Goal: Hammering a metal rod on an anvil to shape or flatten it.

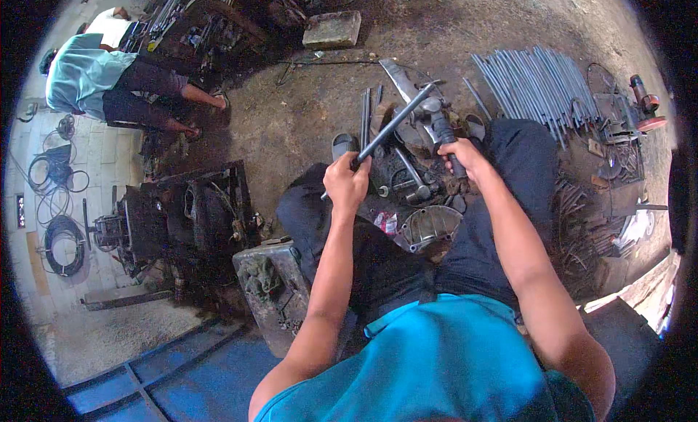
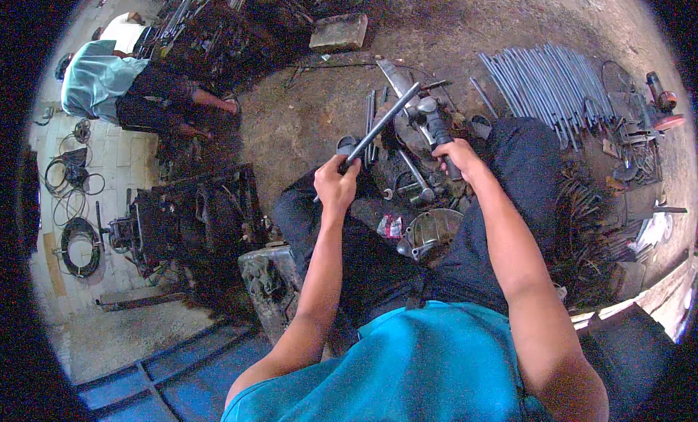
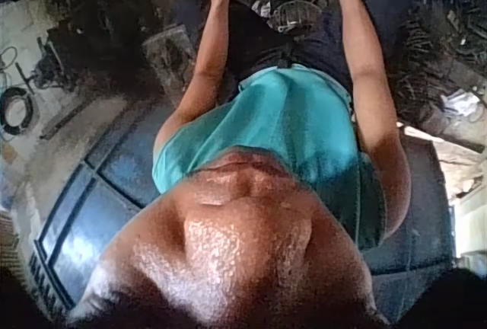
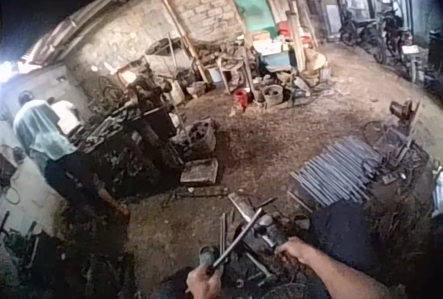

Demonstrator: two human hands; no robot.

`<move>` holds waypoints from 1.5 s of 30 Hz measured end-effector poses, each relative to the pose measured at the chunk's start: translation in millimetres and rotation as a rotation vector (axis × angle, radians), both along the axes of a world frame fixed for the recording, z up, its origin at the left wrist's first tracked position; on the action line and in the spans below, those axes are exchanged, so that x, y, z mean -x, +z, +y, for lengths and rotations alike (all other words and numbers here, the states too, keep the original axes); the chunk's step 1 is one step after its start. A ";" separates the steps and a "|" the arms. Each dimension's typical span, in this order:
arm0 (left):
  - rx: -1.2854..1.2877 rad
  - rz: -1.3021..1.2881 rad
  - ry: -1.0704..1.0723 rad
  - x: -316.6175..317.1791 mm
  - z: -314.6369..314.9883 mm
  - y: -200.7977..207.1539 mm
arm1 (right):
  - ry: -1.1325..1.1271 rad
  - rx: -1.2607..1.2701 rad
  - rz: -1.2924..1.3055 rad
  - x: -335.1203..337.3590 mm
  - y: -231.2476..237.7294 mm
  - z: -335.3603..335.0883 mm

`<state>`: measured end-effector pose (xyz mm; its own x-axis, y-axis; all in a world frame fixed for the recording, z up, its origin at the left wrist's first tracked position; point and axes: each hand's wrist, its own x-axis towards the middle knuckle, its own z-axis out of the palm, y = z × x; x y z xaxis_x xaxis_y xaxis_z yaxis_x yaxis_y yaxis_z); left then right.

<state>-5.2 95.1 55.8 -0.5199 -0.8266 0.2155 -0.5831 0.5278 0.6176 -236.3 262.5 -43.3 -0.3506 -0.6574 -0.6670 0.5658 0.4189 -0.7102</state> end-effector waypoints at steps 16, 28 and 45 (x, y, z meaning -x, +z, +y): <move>-0.055 -0.320 -0.072 0.0 -9.6 -15.0 | -0.018 -0.119 0.211 -11.3 3.8 1.1; -0.060 -0.370 -0.058 -19.1 -12.0 -11.3 | -0.060 -0.097 0.196 -21.4 5.0 -9.2; -0.024 -0.530 -0.096 -11.4 -8.7 7.8 | -0.091 -0.041 0.352 -7.2 17.6 -4.0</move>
